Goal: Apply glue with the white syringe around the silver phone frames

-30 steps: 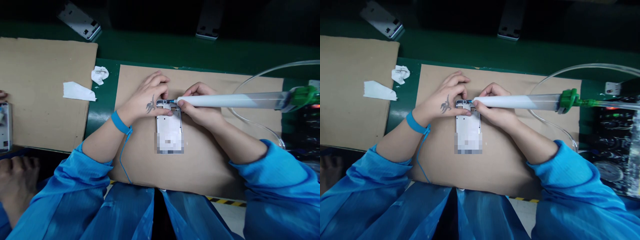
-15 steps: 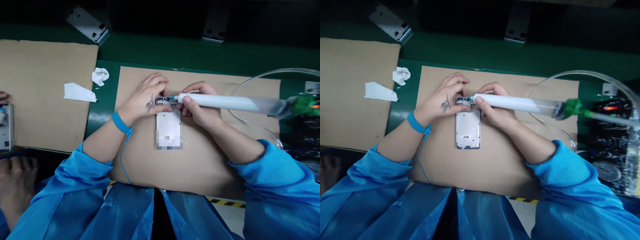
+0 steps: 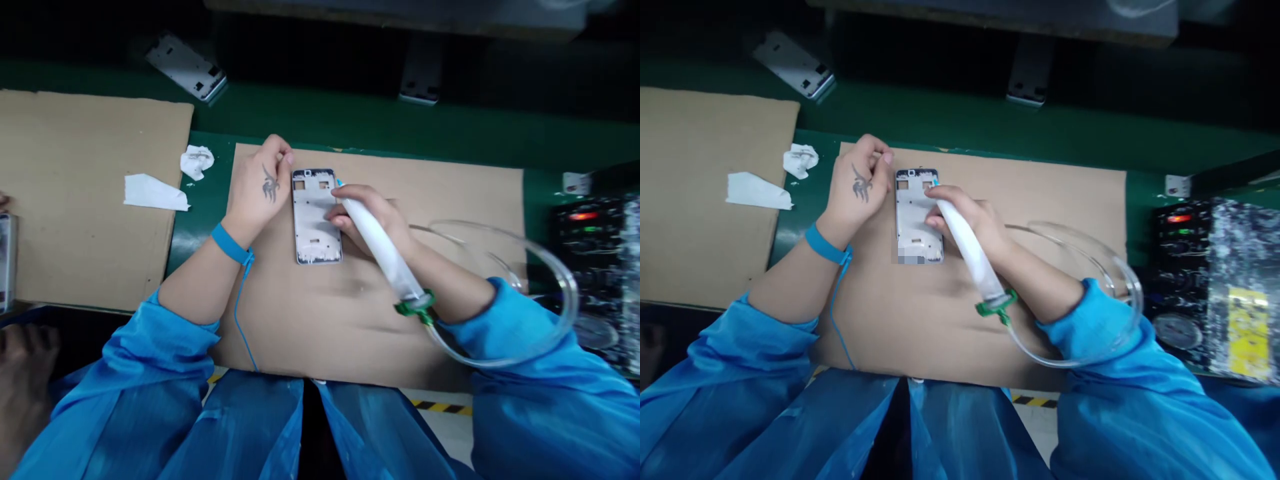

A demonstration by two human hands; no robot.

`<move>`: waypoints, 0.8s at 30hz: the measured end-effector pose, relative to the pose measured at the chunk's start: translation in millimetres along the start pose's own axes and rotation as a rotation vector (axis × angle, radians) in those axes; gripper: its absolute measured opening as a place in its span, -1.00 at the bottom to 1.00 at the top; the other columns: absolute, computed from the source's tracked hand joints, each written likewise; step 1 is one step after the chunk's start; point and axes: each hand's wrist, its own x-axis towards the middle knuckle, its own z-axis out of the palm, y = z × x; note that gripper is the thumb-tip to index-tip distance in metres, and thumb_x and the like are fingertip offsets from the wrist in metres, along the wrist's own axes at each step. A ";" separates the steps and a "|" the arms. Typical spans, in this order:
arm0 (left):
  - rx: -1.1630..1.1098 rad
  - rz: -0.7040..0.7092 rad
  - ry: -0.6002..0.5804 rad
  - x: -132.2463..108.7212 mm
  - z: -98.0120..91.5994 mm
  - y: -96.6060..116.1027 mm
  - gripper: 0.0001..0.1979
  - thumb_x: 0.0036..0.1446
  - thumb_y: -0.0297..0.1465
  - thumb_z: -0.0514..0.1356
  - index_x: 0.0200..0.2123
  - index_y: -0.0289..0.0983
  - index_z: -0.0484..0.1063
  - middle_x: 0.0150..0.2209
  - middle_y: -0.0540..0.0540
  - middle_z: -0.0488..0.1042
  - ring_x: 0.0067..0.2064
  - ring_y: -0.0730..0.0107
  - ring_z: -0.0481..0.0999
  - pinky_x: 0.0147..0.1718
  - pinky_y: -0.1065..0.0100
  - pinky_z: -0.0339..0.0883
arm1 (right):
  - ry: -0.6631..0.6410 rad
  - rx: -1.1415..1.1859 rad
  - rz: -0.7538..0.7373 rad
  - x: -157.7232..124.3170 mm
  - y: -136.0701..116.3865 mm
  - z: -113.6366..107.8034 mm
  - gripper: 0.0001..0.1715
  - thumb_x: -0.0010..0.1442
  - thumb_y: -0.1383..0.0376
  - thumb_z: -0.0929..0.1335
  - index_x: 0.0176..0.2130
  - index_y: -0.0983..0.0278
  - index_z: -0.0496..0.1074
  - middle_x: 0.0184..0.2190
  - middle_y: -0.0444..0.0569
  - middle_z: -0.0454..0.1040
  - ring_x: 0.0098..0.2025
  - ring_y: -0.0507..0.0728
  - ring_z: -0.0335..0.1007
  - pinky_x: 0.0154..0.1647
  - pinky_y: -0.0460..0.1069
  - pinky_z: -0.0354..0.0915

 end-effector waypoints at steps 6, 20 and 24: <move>-0.041 0.001 0.034 4.9 0.6 -7.7 -0.98 0.46 -0.37 0.20 -0.08 -0.13 0.43 -0.45 0.07 0.43 -0.40 0.25 0.49 -0.32 0.22 0.23 | 0.121 -0.268 0.089 88.6 15.5 -23.2 -0.36 0.50 0.02 0.46 0.45 0.00 0.40 0.31 -0.06 0.69 0.24 0.41 0.71 0.34 0.30 0.57; 0.012 0.022 -0.158 -2.5 -5.9 7.6 -0.85 0.33 -0.23 0.28 -0.23 -0.16 0.48 -0.44 -0.01 0.51 -0.38 0.19 0.51 -0.33 0.18 0.24 | 0.768 -0.479 0.717 152.8 99.2 -108.3 0.20 0.08 0.32 0.70 0.48 0.55 0.21 0.33 0.83 0.45 0.48 0.64 0.42 0.48 0.51 0.08; 0.025 0.068 -0.178 -2.1 -5.4 4.0 -0.84 0.31 -0.21 0.31 -0.25 -0.15 0.47 -0.43 -0.02 0.55 -0.36 0.16 0.54 -0.29 0.15 0.35 | 0.831 -0.446 0.732 169.1 107.9 -117.5 0.03 -0.06 0.61 0.59 0.34 0.52 0.32 0.25 0.80 0.54 0.45 0.68 0.47 0.46 0.55 0.05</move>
